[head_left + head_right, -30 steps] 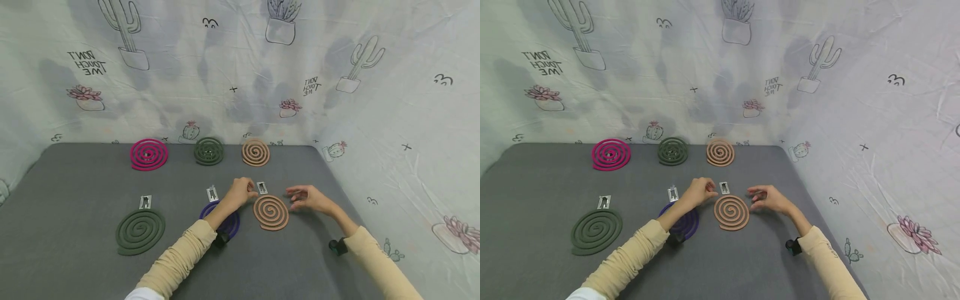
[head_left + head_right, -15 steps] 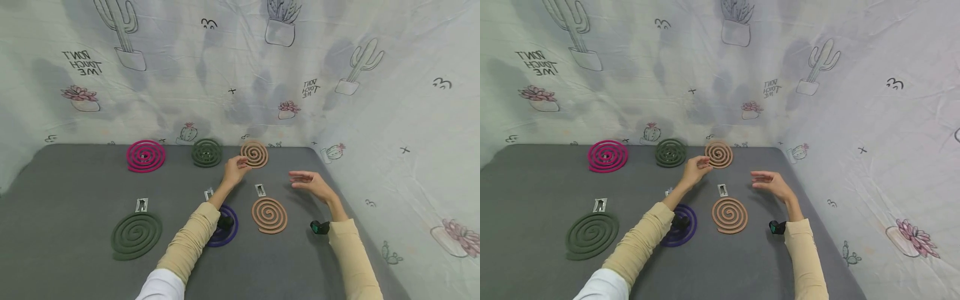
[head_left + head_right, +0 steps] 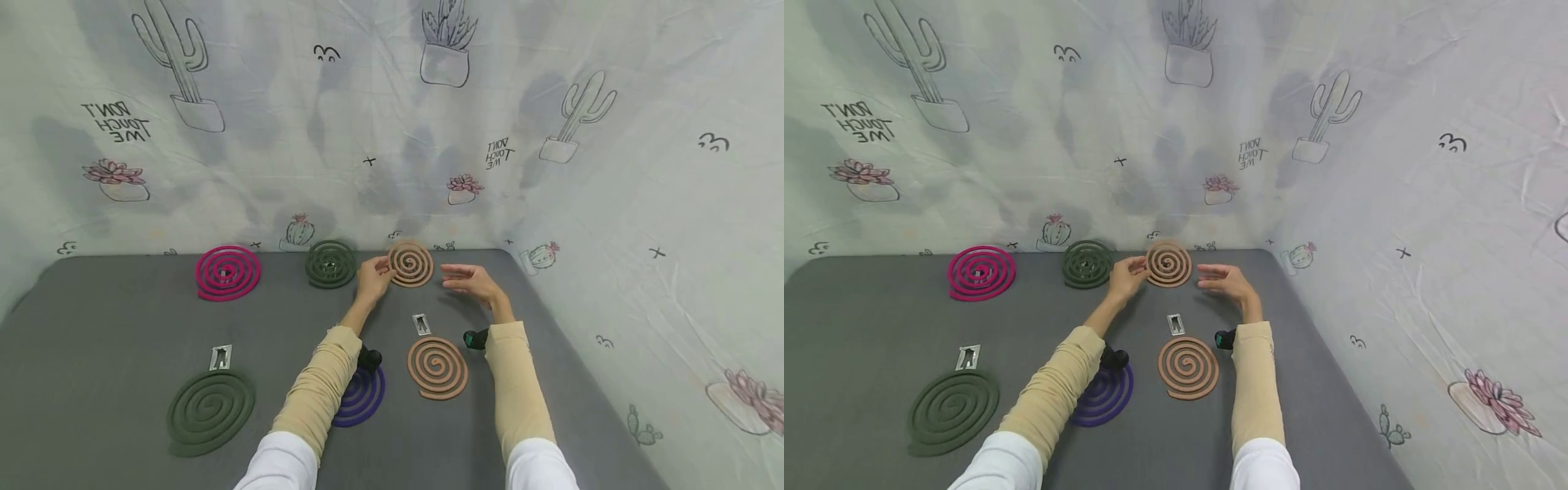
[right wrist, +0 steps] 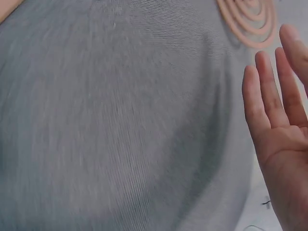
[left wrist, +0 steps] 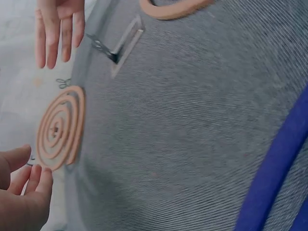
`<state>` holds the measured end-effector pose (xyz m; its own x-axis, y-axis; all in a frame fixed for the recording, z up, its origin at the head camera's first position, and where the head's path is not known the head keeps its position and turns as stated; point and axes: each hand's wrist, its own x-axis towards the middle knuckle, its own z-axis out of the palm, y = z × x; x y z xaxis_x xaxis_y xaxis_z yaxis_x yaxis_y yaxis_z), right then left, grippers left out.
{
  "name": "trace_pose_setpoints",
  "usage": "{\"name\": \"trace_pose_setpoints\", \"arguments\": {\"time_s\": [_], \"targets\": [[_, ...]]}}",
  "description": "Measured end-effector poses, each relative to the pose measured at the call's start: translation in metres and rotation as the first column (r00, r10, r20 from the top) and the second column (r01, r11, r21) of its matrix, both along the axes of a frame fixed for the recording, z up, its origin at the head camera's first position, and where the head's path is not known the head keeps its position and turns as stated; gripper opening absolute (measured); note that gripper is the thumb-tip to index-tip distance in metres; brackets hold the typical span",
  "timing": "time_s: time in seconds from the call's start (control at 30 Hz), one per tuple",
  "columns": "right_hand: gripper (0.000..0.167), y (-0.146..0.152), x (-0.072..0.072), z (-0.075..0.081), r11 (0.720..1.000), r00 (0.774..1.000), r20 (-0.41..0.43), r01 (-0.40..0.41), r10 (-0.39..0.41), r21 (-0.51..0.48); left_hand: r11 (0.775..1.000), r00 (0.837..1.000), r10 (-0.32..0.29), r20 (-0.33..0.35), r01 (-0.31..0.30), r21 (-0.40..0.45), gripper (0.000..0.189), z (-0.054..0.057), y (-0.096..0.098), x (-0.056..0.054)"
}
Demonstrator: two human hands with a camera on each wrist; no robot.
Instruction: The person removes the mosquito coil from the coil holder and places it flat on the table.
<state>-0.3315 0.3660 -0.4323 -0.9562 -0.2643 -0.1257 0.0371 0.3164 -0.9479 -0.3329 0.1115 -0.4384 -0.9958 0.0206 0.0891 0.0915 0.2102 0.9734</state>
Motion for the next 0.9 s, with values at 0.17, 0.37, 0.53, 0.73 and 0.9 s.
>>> {"name": "trace_pose_setpoints", "arguments": {"time_s": [0.17,0.37,0.53,0.73,0.9], "targets": [[0.054,-0.010,-0.003,-0.013,0.997,0.996,0.047,0.078,-0.077,-0.028,0.999,0.998,0.042,0.047,-0.040,-0.029,0.037,-0.014,0.003,0.002],[0.057,-0.021,-0.007,-0.021,0.992,0.994,0.046,0.099,-0.095,-0.081,0.999,0.996,0.042,0.077,-0.041,-0.018,0.043,-0.025,0.006,0.001],[0.059,-0.029,-0.016,-0.019,0.983,0.994,0.050,0.105,-0.098,-0.151,1.000,0.997,-0.010,0.081,0.011,-0.016,0.049,-0.027,0.009,-0.004],[0.058,-0.033,-0.026,-0.018,0.981,0.988,0.010,0.155,-0.155,-0.115,1.000,0.994,-0.026,0.107,0.027,-0.012,0.047,-0.025,0.012,-0.008],[0.054,-0.037,-0.034,-0.022,0.977,0.977,-0.047,0.208,-0.210,-0.042,0.999,0.991,-0.006,0.130,0.012,-0.047,0.045,-0.024,0.014,-0.011]]}}
